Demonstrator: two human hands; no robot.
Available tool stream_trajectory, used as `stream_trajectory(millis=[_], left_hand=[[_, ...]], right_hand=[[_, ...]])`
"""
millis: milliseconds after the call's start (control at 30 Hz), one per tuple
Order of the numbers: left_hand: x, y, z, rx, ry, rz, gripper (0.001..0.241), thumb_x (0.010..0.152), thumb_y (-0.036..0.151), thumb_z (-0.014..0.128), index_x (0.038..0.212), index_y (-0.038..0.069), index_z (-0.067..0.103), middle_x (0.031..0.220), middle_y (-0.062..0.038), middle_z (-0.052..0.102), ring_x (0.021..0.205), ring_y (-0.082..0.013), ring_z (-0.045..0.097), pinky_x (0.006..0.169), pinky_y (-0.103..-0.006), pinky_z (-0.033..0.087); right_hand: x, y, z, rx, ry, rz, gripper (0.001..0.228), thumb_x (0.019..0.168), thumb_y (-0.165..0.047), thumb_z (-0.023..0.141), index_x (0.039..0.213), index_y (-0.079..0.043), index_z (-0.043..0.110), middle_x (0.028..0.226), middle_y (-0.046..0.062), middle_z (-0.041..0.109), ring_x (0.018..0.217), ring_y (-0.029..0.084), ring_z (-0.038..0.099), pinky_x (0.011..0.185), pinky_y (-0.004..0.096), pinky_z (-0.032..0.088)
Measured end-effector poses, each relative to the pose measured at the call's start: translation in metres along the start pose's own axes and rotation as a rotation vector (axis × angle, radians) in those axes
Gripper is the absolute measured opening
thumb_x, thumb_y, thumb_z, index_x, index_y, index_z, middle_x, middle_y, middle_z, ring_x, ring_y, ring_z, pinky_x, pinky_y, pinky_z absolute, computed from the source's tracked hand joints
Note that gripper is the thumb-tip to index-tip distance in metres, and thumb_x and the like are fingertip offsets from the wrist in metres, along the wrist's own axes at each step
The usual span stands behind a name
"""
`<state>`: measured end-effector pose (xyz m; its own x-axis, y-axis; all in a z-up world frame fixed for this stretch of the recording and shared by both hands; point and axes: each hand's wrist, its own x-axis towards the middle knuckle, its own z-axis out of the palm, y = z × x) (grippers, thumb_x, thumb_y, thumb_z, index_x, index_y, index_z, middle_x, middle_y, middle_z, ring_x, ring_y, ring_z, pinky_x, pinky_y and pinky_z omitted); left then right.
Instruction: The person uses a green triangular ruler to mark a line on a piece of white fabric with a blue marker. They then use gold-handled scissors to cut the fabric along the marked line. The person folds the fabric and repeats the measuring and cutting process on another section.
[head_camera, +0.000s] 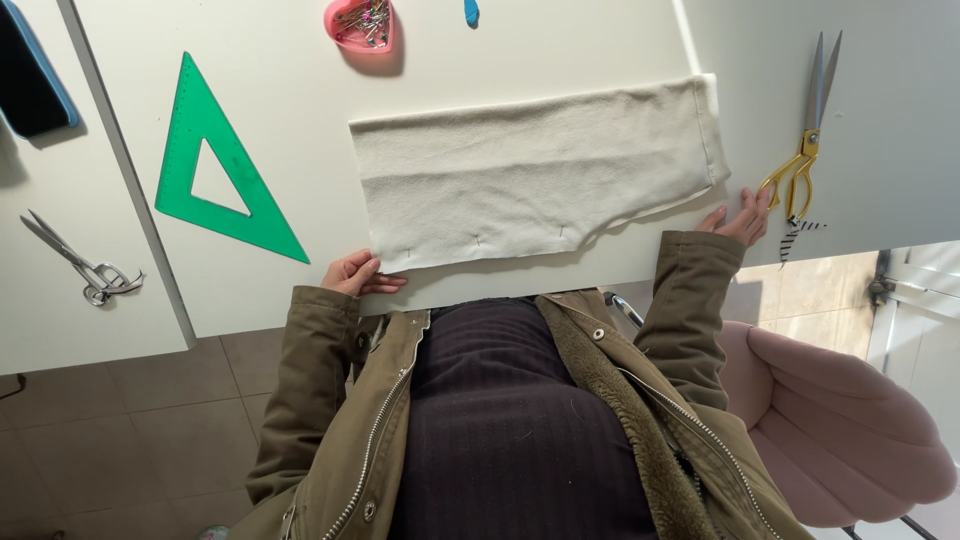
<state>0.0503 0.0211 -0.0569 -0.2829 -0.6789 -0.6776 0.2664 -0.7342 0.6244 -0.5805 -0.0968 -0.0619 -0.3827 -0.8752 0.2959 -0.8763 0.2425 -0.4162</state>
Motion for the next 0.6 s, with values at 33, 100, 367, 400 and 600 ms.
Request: stream_trajectory(millis=[33, 100, 367, 400, 600], left_hand=[[-0.001, 0.002, 0.003, 0.008, -0.017, 0.021, 0.034, 0.108, 0.017, 0.046, 0.132, -0.004, 0.056, 0.119, -0.021, 0.071, 0.108, -0.0309, 0.074, 0.091, -0.0371, 0.063], [-0.003, 0.004, 0.005, 0.013, -0.022, 0.033, 0.035, 0.107, 0.016, 0.046, 0.134, -0.004, 0.056, 0.120, -0.021, 0.071, 0.110, -0.0308, 0.073, 0.092, -0.0375, 0.063], [-0.032, 0.034, -0.003, 0.407, 0.264, 0.192, 0.032, 0.101, -0.005, 0.046, 0.127, -0.005, 0.065, 0.115, -0.021, 0.073, 0.098, -0.0270, 0.078, 0.085, -0.0344, 0.066], [-0.044, 0.050, -0.002, 0.622, 0.502, 0.388, 0.028, 0.104, -0.003, 0.051, 0.127, -0.001, 0.068, 0.121, -0.017, 0.074, 0.106, -0.0263, 0.078, 0.093, -0.0361, 0.065], [-0.047, 0.030, -0.080, 1.342, 0.802, 0.717, 0.067, 0.099, 0.035, 0.072, 0.153, 0.002, 0.052, 0.166, -0.020, 0.040, 0.156, -0.0383, 0.031, 0.124, -0.0634, 0.024]], right_hand=[[0.000, 0.000, -0.001, -0.006, 0.002, 0.005, 0.043, 0.094, -0.001, 0.061, 0.137, -0.001, 0.057, 0.161, 0.019, 0.043, 0.145, 0.039, 0.041, 0.124, 0.052, 0.035], [0.001, 0.003, 0.001, -0.013, 0.006, 0.000, 0.043, 0.094, -0.001, 0.061, 0.136, -0.001, 0.058, 0.161, 0.019, 0.043, 0.145, 0.039, 0.041, 0.124, 0.052, 0.034], [0.001, 0.008, 0.004, -0.048, 0.006, -0.001, 0.042, 0.094, -0.003, 0.060, 0.136, -0.001, 0.057, 0.161, 0.019, 0.042, 0.146, 0.039, 0.039, 0.124, 0.052, 0.033], [0.002, 0.007, 0.004, -0.057, 0.005, -0.009, 0.042, 0.094, -0.003, 0.061, 0.135, -0.001, 0.057, 0.161, 0.019, 0.042, 0.146, 0.039, 0.039, 0.124, 0.052, 0.033], [0.003, 0.012, 0.006, -0.060, -0.008, -0.042, 0.042, 0.095, -0.003, 0.061, 0.137, -0.002, 0.056, 0.161, 0.019, 0.042, 0.147, 0.038, 0.039, 0.124, 0.053, 0.033]])
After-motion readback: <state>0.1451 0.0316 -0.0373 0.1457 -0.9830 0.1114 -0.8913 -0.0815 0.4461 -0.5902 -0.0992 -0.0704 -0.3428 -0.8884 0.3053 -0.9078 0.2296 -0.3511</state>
